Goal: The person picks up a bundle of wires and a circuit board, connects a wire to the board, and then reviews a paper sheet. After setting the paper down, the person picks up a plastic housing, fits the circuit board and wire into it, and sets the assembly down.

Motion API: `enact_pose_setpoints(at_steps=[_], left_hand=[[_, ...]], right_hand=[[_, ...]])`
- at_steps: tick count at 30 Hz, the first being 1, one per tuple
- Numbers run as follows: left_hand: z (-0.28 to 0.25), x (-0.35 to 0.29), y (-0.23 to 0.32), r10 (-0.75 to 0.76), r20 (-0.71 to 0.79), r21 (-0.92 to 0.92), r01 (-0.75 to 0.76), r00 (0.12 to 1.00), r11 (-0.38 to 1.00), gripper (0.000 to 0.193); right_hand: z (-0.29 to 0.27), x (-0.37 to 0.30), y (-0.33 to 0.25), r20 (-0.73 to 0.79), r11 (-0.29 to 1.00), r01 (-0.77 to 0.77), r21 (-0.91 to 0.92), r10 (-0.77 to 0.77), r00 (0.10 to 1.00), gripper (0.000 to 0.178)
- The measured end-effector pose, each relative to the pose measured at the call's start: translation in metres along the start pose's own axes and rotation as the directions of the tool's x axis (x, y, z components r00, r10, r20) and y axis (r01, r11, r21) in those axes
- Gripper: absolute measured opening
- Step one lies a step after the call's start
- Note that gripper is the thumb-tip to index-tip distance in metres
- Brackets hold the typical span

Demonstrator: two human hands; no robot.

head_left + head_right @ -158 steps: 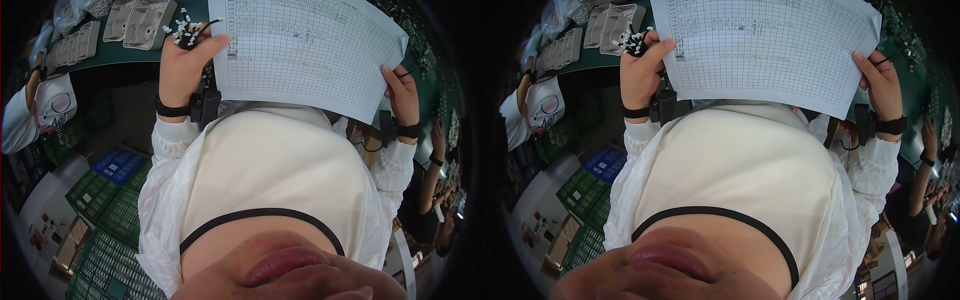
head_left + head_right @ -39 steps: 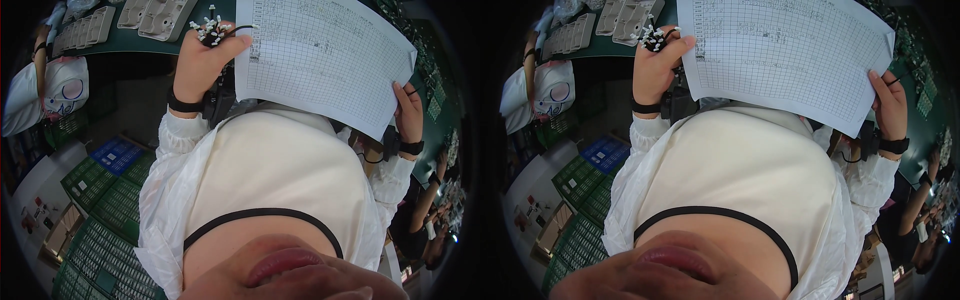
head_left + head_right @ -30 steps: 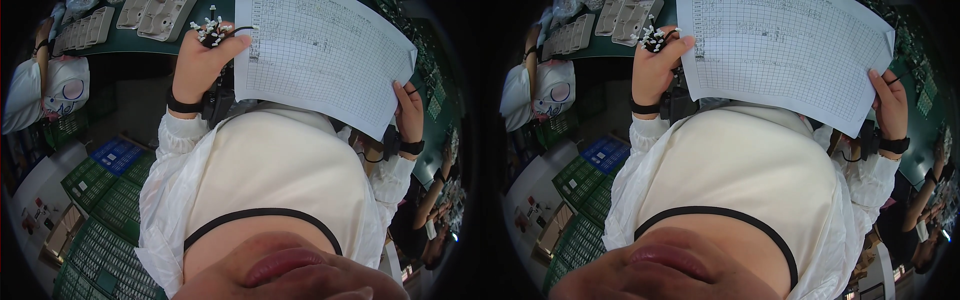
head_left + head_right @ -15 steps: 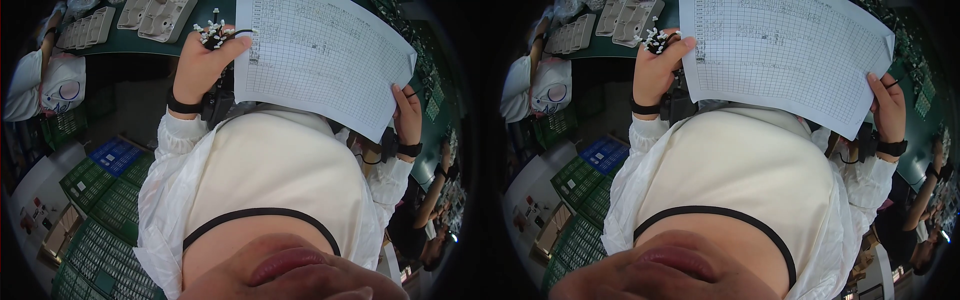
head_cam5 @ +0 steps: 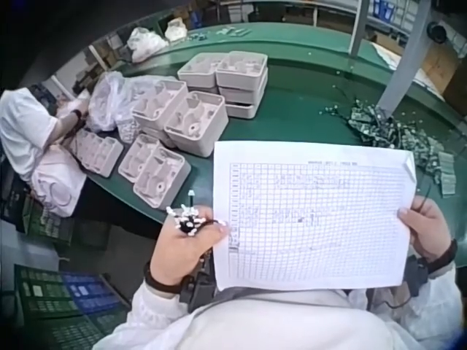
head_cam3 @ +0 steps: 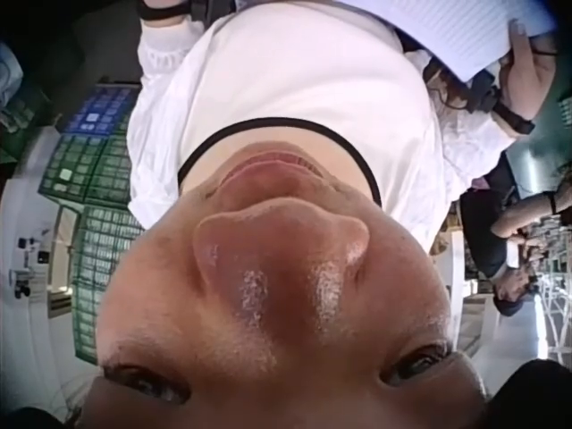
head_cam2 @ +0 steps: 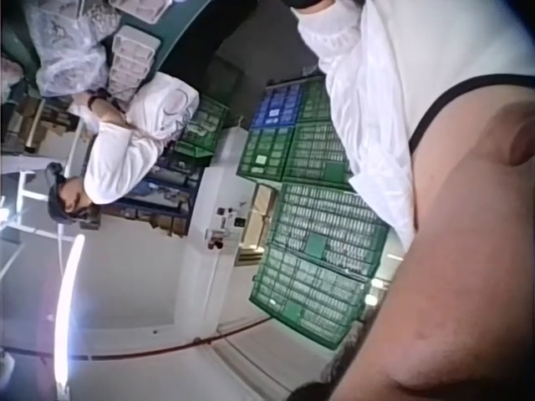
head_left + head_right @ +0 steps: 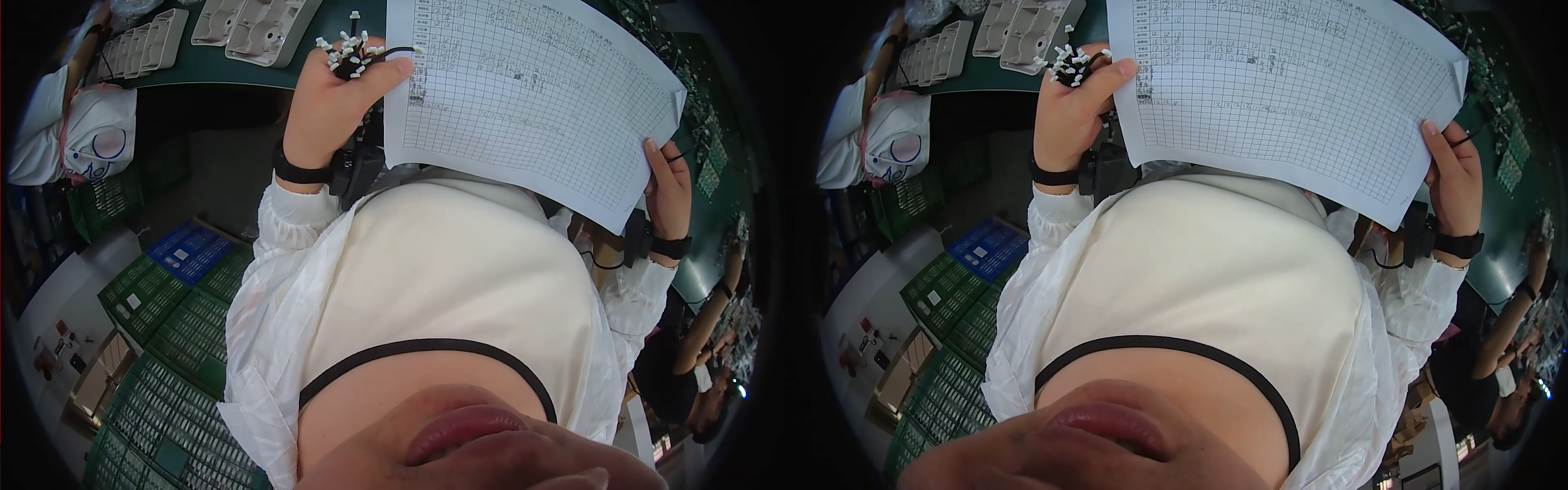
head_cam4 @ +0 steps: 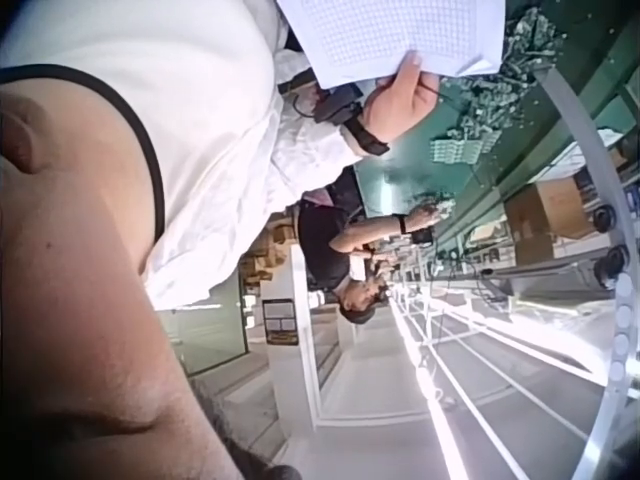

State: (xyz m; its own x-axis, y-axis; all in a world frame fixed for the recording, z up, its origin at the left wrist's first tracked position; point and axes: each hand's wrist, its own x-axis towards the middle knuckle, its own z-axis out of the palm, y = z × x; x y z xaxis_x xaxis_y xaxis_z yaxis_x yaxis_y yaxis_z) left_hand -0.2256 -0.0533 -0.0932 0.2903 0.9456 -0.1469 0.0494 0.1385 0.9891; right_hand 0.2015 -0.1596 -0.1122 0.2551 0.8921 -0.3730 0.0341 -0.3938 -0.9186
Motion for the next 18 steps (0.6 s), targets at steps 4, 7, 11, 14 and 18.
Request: enact_pose_setpoints(at_steps=[4, 7, 11, 14, 18], left_hand=[[0.000, 0.001, -0.004, -0.014, 0.011, -0.021, 0.015, 1.000, 1.000, 0.020], [0.002, 0.003, -0.007, -0.013, 0.019, -0.005, 0.013, 1.000, 1.000, 0.020], [-0.002, 0.007, -0.010, 0.004, 0.002, 0.039, -0.004, 1.000, 0.999, 0.020], [-0.003, 0.010, -0.010, -0.018, 0.001, 0.024, 0.018, 1.000, 1.000, 0.020], [-0.002, 0.013, -0.006, -0.028, -0.008, 0.026, 0.029, 1.000, 0.999, 0.021]], right_hand=[[-0.001, 0.000, 0.005, -0.011, 1.000, -0.022, 0.010, 0.022, 1.000, 0.030], [-0.002, -0.002, 0.004, -0.025, 1.000, -0.021, 0.013, 0.021, 0.999, 0.030], [0.000, 0.010, 0.009, 0.005, 0.999, -0.012, 0.030, 0.012, 1.000, 0.030], [0.002, 0.011, 0.006, -0.007, 1.000, -0.010, 0.020, 0.010, 1.000, 0.031], [0.003, 0.013, 0.004, -0.016, 1.000, -0.009, 0.013, 0.009, 1.000, 0.032]])
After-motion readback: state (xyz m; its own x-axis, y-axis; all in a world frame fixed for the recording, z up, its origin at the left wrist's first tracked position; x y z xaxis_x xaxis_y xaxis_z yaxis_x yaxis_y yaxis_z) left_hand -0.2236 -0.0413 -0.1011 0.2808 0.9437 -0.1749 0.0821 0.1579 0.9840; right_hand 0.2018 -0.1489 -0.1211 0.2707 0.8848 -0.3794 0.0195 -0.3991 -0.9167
